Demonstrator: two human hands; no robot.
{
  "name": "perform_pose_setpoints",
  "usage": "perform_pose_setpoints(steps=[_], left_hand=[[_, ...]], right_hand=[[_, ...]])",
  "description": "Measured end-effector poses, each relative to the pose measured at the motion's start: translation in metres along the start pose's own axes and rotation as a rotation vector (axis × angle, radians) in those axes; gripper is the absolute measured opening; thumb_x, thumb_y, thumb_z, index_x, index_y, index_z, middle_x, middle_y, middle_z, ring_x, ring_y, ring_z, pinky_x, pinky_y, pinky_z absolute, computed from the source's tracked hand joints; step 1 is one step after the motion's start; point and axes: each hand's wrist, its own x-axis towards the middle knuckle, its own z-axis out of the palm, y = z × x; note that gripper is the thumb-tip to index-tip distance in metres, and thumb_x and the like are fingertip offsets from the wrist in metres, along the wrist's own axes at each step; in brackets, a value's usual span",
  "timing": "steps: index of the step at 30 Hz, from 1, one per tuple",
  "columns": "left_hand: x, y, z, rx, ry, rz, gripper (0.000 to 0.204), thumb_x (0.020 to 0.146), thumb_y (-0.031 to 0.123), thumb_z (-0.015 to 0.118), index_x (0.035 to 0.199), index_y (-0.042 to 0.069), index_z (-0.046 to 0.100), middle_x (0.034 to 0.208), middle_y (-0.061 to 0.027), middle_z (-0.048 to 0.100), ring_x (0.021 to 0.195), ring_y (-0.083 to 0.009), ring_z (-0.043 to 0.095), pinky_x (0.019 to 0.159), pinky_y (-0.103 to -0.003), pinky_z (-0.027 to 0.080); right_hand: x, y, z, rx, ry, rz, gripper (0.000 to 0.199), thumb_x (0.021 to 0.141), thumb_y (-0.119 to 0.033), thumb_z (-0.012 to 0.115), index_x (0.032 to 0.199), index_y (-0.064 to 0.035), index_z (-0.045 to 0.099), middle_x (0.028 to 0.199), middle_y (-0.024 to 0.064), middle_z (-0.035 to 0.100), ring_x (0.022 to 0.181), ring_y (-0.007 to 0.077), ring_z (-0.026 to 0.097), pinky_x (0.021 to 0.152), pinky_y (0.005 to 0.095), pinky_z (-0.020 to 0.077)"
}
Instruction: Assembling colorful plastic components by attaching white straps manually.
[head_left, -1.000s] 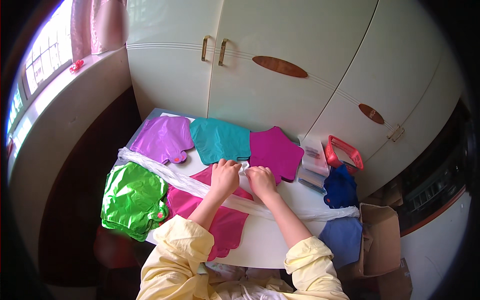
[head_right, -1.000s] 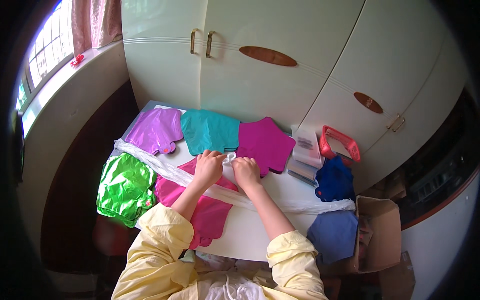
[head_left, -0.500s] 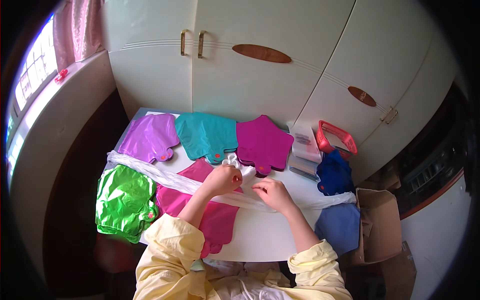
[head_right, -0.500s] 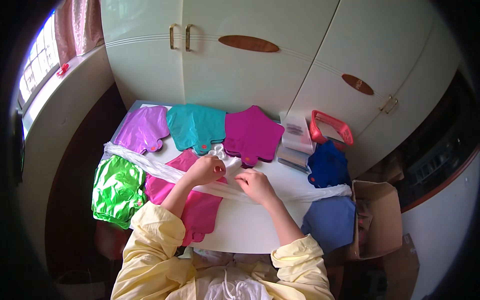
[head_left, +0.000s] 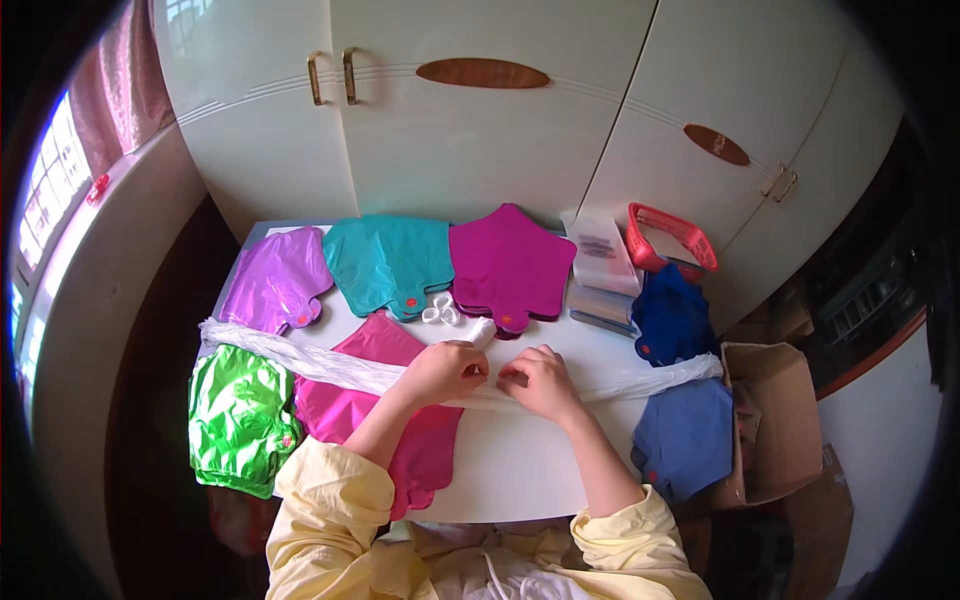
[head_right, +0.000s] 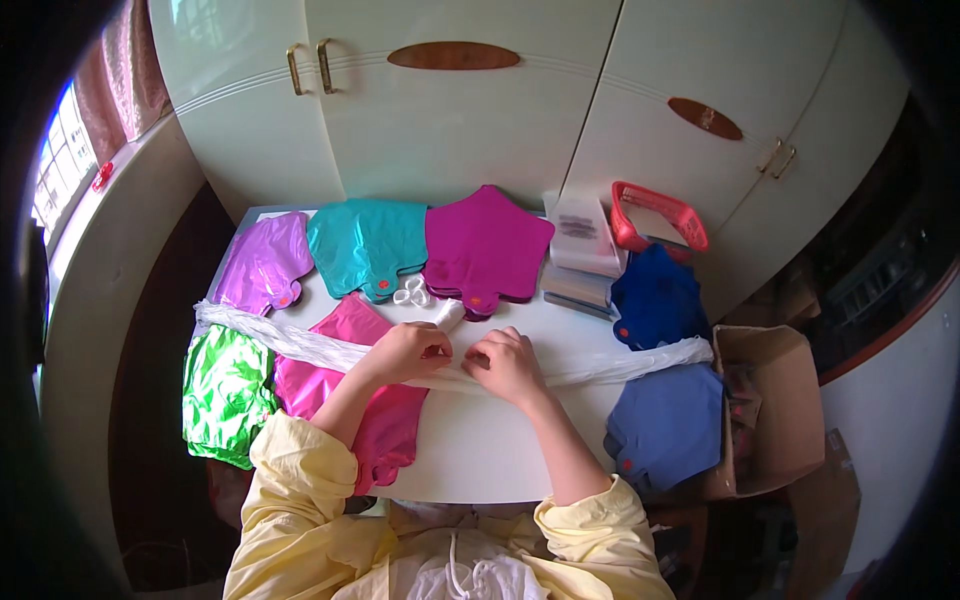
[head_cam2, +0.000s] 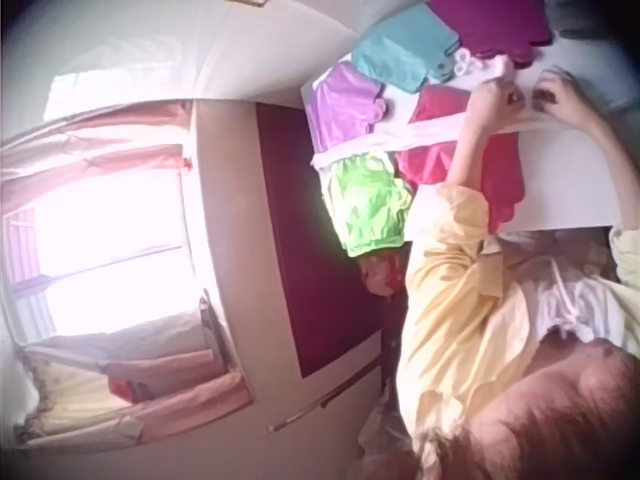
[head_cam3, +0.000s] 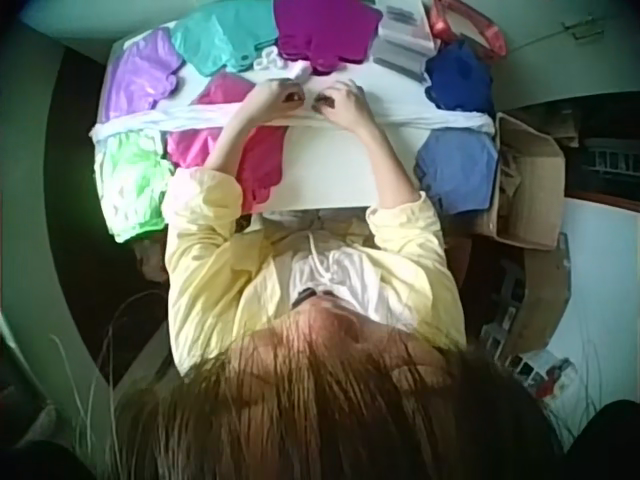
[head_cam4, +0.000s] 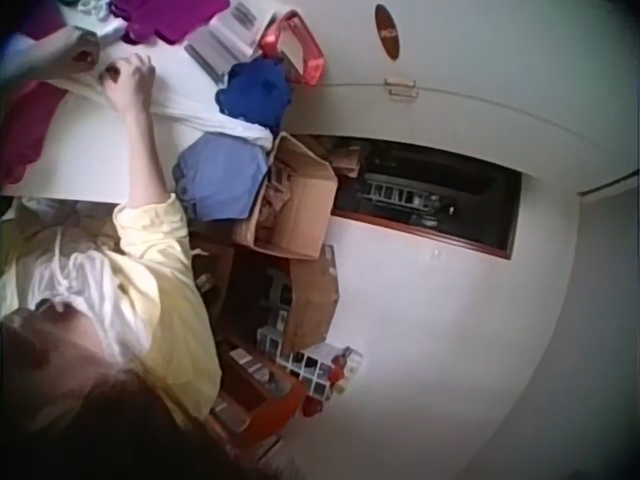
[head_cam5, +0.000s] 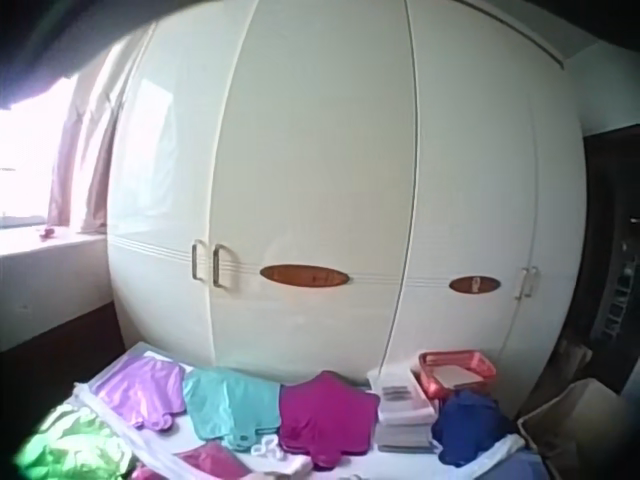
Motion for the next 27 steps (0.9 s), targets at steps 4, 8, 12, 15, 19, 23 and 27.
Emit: perform_pose_setpoints(steps=[4, 8, 12, 15, 19, 23, 27], left_hand=[[0.001, 0.0, 0.002, 0.01, 0.001, -0.017, 0.012, 0.07, 0.016, 0.062, 0.078, 0.006, 0.065, 0.074, -0.0087, 0.061, 0.072, -0.0262, 0.059, 0.067, -0.036, 0.048], [0.001, 0.003, 0.003, 0.003, 0.04, 0.01, 0.013, 0.07, 0.016, 0.063, 0.079, 0.007, 0.066, 0.074, -0.0078, 0.06, 0.076, -0.0252, 0.058, 0.069, -0.035, 0.048], [0.0, 0.004, 0.004, 0.023, 0.066, 0.059, 0.013, 0.07, 0.015, 0.063, 0.079, 0.007, 0.066, 0.074, -0.0071, 0.059, 0.076, -0.0252, 0.058, 0.069, -0.035, 0.048], [0.002, 0.006, 0.004, -0.025, 0.054, 0.069, 0.011, 0.07, 0.013, 0.064, 0.079, 0.006, 0.066, 0.075, -0.0069, 0.059, 0.076, -0.0242, 0.057, 0.068, -0.035, 0.048], [0.002, 0.015, -0.003, -0.318, 0.041, -0.026, 0.009, 0.073, 0.01, 0.065, 0.08, 0.006, 0.065, 0.086, -0.0066, 0.056, 0.087, -0.0207, 0.053, 0.075, -0.033, 0.044], [0.003, 0.011, -0.002, -0.47, 0.073, 0.031, 0.009, 0.073, 0.013, 0.066, 0.08, 0.006, 0.064, 0.104, -0.0061, 0.051, 0.099, -0.0201, 0.046, 0.075, -0.032, 0.043], [0.003, 0.013, -0.005, -0.324, 0.108, 0.117, 0.009, 0.072, 0.012, 0.066, 0.078, 0.006, 0.064, 0.106, -0.0069, 0.051, 0.102, -0.022, 0.044, 0.084, -0.034, 0.038]], right_hand=[[-0.001, 0.001, 0.002, 0.011, 0.002, -0.024, 0.008, 0.072, -0.017, 0.066, 0.075, -0.0103, 0.065, 0.077, 0.0028, 0.058, 0.081, 0.0222, 0.052, 0.077, 0.0353, 0.0399], [0.0, 0.003, 0.002, 0.093, 0.07, -0.043, 0.006, 0.074, -0.014, 0.064, 0.076, -0.0081, 0.062, 0.076, 0.0033, 0.058, 0.079, 0.0227, 0.053, 0.074, 0.0354, 0.0399], [0.002, 0.0, 0.0, 0.179, 0.083, -0.024, 0.007, 0.076, -0.012, 0.063, 0.078, -0.0069, 0.058, 0.075, 0.0041, 0.059, 0.077, 0.0228, 0.054, 0.072, 0.0359, 0.0393], [0.001, 0.0, -0.002, 0.234, 0.089, -0.023, 0.009, 0.078, -0.013, 0.061, 0.083, -0.008, 0.056, 0.072, 0.0042, 0.059, 0.076, 0.0224, 0.056, 0.073, 0.0363, 0.0382], [0.003, -0.015, -0.011, 0.469, 0.121, -0.023, 0.013, 0.078, -0.013, 0.06, 0.087, -0.0052, 0.054, 0.072, 0.0068, 0.06, 0.074, 0.0224, 0.057, 0.069, 0.0351, 0.042], [0.002, -0.027, -0.014, 0.622, 0.166, -0.044, 0.016, 0.077, -0.012, 0.061, 0.086, -0.0025, 0.053, 0.072, 0.0092, 0.059, 0.072, 0.0227, 0.059, 0.065, 0.0335, 0.045], [-0.001, -0.026, -0.015, 0.485, 0.109, -0.086, 0.01, 0.077, -0.012, 0.059, 0.078, -0.0032, 0.054, 0.068, 0.0077, 0.058, 0.067, 0.0224, 0.057, 0.066, 0.0339, 0.0432]])
